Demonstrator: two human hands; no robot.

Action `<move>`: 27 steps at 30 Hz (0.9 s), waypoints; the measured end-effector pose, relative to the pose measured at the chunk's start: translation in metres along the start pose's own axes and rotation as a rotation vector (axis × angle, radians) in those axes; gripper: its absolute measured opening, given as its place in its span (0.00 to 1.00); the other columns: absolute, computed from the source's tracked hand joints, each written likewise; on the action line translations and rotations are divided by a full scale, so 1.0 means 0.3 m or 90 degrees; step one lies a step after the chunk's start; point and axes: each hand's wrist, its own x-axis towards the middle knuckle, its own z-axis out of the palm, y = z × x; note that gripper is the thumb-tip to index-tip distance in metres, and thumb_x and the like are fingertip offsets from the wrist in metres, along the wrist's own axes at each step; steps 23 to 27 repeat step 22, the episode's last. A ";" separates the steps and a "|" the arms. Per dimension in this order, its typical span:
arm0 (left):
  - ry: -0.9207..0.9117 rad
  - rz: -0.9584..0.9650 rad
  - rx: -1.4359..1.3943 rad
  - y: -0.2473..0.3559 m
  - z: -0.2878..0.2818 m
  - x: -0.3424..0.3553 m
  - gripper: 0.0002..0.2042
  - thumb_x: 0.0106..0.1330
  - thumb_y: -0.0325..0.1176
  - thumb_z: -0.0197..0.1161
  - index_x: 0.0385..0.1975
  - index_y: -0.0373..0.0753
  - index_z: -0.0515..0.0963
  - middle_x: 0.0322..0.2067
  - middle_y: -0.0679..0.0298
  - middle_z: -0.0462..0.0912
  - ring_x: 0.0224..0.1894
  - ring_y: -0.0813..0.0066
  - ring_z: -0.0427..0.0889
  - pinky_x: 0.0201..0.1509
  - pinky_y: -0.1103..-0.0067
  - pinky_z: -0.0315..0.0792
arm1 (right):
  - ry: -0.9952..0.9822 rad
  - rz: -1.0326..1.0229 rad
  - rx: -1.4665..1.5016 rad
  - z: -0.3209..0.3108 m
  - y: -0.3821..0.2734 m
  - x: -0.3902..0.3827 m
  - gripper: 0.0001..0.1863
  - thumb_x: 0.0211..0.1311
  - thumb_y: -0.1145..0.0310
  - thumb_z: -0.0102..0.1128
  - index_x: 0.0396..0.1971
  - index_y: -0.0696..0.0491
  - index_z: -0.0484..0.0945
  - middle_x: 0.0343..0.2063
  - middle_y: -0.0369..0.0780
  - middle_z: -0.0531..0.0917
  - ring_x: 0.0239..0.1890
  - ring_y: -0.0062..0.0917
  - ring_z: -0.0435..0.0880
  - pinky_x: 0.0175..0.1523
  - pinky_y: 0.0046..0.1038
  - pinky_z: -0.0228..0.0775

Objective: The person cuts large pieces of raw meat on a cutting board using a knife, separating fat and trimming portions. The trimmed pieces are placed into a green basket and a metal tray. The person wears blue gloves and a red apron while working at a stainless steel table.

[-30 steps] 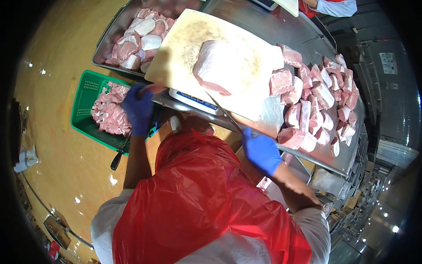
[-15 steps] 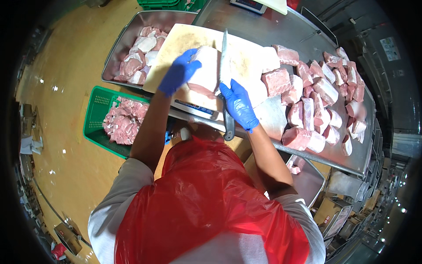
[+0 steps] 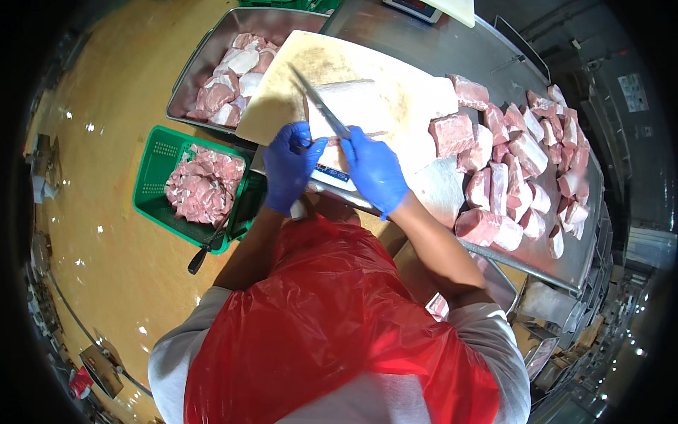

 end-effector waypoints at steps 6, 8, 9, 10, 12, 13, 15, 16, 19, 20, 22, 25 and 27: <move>0.061 0.037 0.122 -0.042 0.028 -0.026 0.04 0.54 0.27 0.71 0.24 0.37 0.81 0.18 0.63 0.80 0.21 0.79 0.77 0.30 0.78 0.73 | -0.044 -0.094 -0.104 0.026 -0.048 0.068 0.10 0.73 0.64 0.49 0.45 0.55 0.70 0.33 0.55 0.83 0.33 0.55 0.82 0.39 0.51 0.73; 0.068 0.070 0.158 -0.069 0.019 -0.035 0.03 0.54 0.26 0.69 0.23 0.37 0.81 0.18 0.62 0.80 0.20 0.76 0.78 0.29 0.77 0.73 | -0.070 -0.108 -0.163 0.013 0.023 0.013 0.10 0.71 0.66 0.50 0.46 0.54 0.69 0.33 0.54 0.83 0.33 0.55 0.83 0.38 0.50 0.74; 0.078 0.094 0.170 -0.081 0.014 -0.043 0.03 0.54 0.26 0.68 0.23 0.37 0.80 0.18 0.62 0.80 0.20 0.74 0.79 0.29 0.77 0.74 | -0.085 -0.114 -0.202 -0.009 0.086 -0.041 0.10 0.70 0.67 0.51 0.46 0.54 0.69 0.33 0.54 0.83 0.33 0.54 0.83 0.37 0.50 0.75; 0.089 0.118 0.185 -0.089 0.006 -0.052 0.03 0.54 0.25 0.68 0.22 0.37 0.80 0.19 0.61 0.80 0.20 0.72 0.79 0.29 0.76 0.74 | -0.099 -0.121 -0.240 -0.040 0.148 -0.091 0.11 0.68 0.68 0.52 0.47 0.54 0.69 0.34 0.53 0.83 0.33 0.53 0.84 0.36 0.49 0.75; 0.092 0.067 0.136 -0.075 -0.029 -0.056 0.04 0.54 0.27 0.68 0.22 0.38 0.79 0.19 0.60 0.79 0.23 0.63 0.81 0.30 0.71 0.75 | -0.186 -0.074 -0.354 -0.128 0.256 -0.178 0.15 0.65 0.70 0.53 0.51 0.53 0.68 0.34 0.52 0.83 0.32 0.52 0.84 0.34 0.47 0.77; 0.094 0.044 0.112 -0.068 -0.044 -0.059 0.05 0.54 0.28 0.69 0.22 0.39 0.79 0.19 0.59 0.79 0.24 0.58 0.82 0.31 0.69 0.75 | -0.210 -0.092 -0.391 -0.175 0.327 -0.216 0.15 0.64 0.71 0.53 0.50 0.53 0.69 0.33 0.52 0.82 0.31 0.50 0.84 0.33 0.46 0.77; 0.108 0.032 0.063 -0.068 -0.055 -0.060 0.06 0.56 0.29 0.70 0.26 0.38 0.79 0.22 0.58 0.80 0.24 0.59 0.82 0.31 0.69 0.75 | -0.226 -0.115 -0.440 -0.248 0.395 -0.246 0.13 0.64 0.72 0.54 0.48 0.53 0.70 0.31 0.51 0.82 0.30 0.48 0.84 0.31 0.45 0.76; 0.120 0.023 0.041 -0.067 -0.059 -0.059 0.06 0.57 0.30 0.70 0.28 0.38 0.79 0.24 0.58 0.81 0.24 0.59 0.81 0.31 0.69 0.75 | -0.225 -0.127 -0.452 -0.285 0.395 -0.237 0.12 0.64 0.71 0.54 0.47 0.53 0.70 0.30 0.51 0.82 0.29 0.47 0.84 0.30 0.45 0.76; 0.162 0.206 0.048 -0.018 0.007 -0.035 0.12 0.60 0.34 0.72 0.35 0.36 0.78 0.31 0.55 0.83 0.26 0.61 0.82 0.34 0.69 0.76 | -0.125 -0.133 -0.368 -0.285 0.268 -0.195 0.08 0.70 0.67 0.53 0.43 0.53 0.70 0.27 0.50 0.81 0.29 0.47 0.84 0.31 0.46 0.74; 0.106 0.147 0.162 0.003 0.025 -0.017 0.17 0.59 0.36 0.75 0.42 0.36 0.76 0.37 0.53 0.83 0.30 0.63 0.84 0.37 0.69 0.78 | -0.084 -0.147 -0.321 -0.255 0.233 -0.167 0.08 0.72 0.66 0.53 0.43 0.53 0.70 0.27 0.50 0.81 0.29 0.47 0.83 0.31 0.47 0.73; 0.035 -0.024 0.023 -0.026 0.076 0.001 0.20 0.60 0.33 0.75 0.50 0.38 0.77 0.38 0.60 0.85 0.33 0.58 0.85 0.40 0.72 0.78 | -0.040 -0.158 -0.227 -0.186 0.125 -0.088 0.08 0.72 0.64 0.54 0.41 0.53 0.70 0.27 0.50 0.81 0.29 0.49 0.83 0.32 0.47 0.74; 0.035 -0.024 0.023 -0.026 0.076 0.001 0.20 0.60 0.33 0.75 0.50 0.38 0.77 0.38 0.60 0.85 0.33 0.58 0.85 0.40 0.72 0.78 | -0.040 -0.158 -0.227 -0.186 0.125 -0.088 0.08 0.72 0.64 0.54 0.41 0.53 0.70 0.27 0.50 0.81 0.29 0.49 0.83 0.32 0.47 0.74; 0.035 -0.024 0.023 -0.026 0.076 0.001 0.20 0.60 0.33 0.75 0.50 0.38 0.77 0.38 0.60 0.85 0.33 0.58 0.85 0.40 0.72 0.78 | -0.040 -0.158 -0.227 -0.186 0.125 -0.088 0.08 0.72 0.64 0.54 0.41 0.53 0.70 0.27 0.50 0.81 0.29 0.49 0.83 0.32 0.47 0.74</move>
